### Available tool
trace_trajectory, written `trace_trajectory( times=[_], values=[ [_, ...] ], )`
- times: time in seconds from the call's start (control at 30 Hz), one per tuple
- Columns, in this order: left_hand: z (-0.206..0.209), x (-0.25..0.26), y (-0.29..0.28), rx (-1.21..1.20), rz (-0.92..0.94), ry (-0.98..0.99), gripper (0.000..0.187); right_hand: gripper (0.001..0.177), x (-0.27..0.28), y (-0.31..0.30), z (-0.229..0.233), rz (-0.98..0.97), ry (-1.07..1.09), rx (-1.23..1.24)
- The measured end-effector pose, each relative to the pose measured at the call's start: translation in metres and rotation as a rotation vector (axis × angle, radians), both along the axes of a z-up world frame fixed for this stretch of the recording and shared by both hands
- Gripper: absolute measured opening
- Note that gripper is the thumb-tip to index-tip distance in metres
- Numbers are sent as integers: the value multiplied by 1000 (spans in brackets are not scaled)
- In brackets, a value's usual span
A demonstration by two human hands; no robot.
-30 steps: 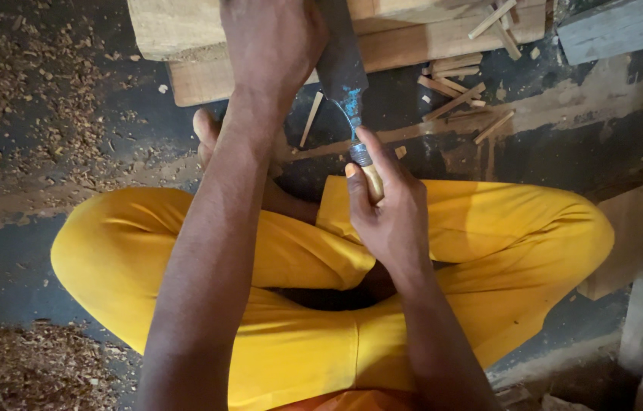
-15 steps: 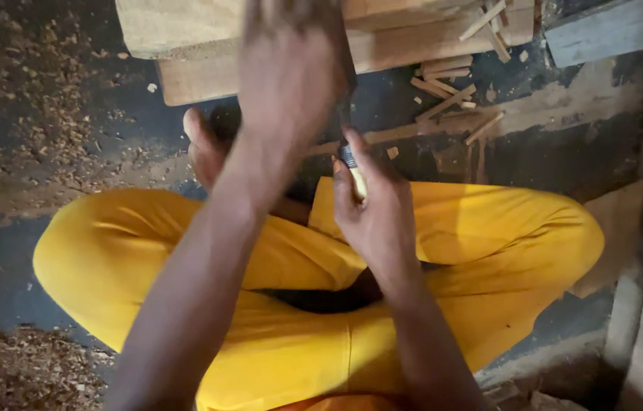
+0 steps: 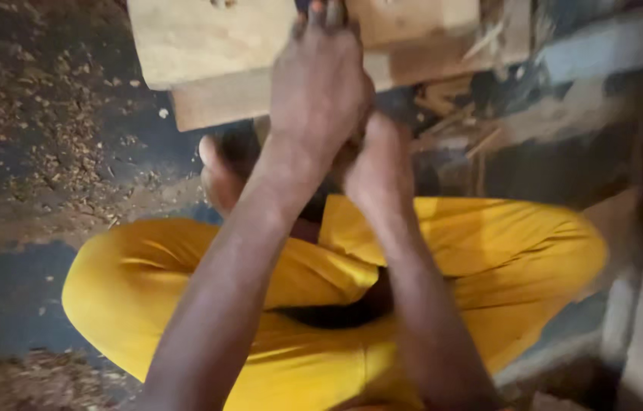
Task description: The person sits cross-legged on the floor and uses a chisel to carve a small wooden stick. They hold the stick with their left hand and repeatedly strike the chisel with their right hand to shave off wood, creating shavings that fall to the floor.
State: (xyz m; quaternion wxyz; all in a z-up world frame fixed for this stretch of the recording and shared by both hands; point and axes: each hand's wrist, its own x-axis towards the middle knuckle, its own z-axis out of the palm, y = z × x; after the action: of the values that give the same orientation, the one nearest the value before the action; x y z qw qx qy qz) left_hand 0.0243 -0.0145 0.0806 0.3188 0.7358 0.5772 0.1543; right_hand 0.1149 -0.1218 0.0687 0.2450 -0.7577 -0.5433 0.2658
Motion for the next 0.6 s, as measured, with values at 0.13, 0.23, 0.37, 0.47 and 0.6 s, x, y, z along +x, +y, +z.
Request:
trace_trajectory(
  times=[0.13, 0.23, 0.37, 0.47, 0.6],
  values=[
    [-14, -6, 8, 644, -9, -136, 33, 35, -5, 14, 9, 109, -53, 112],
    [-22, -29, -12, 403, 104, -213, 29, 40, -3, 3, 15, 141, 8, 160],
    [-30, -40, 6, 519, 364, -221, 8, 51, 1, -9, 30, -100, 468, -21],
    [-45, -42, 9, 385, 302, -90, 6, 54, 11, -31, 37, -166, 502, 44],
    [-54, -32, 6, 641, 164, -54, 28, 49, 28, -59, 49, -76, 213, -10]
  ],
)
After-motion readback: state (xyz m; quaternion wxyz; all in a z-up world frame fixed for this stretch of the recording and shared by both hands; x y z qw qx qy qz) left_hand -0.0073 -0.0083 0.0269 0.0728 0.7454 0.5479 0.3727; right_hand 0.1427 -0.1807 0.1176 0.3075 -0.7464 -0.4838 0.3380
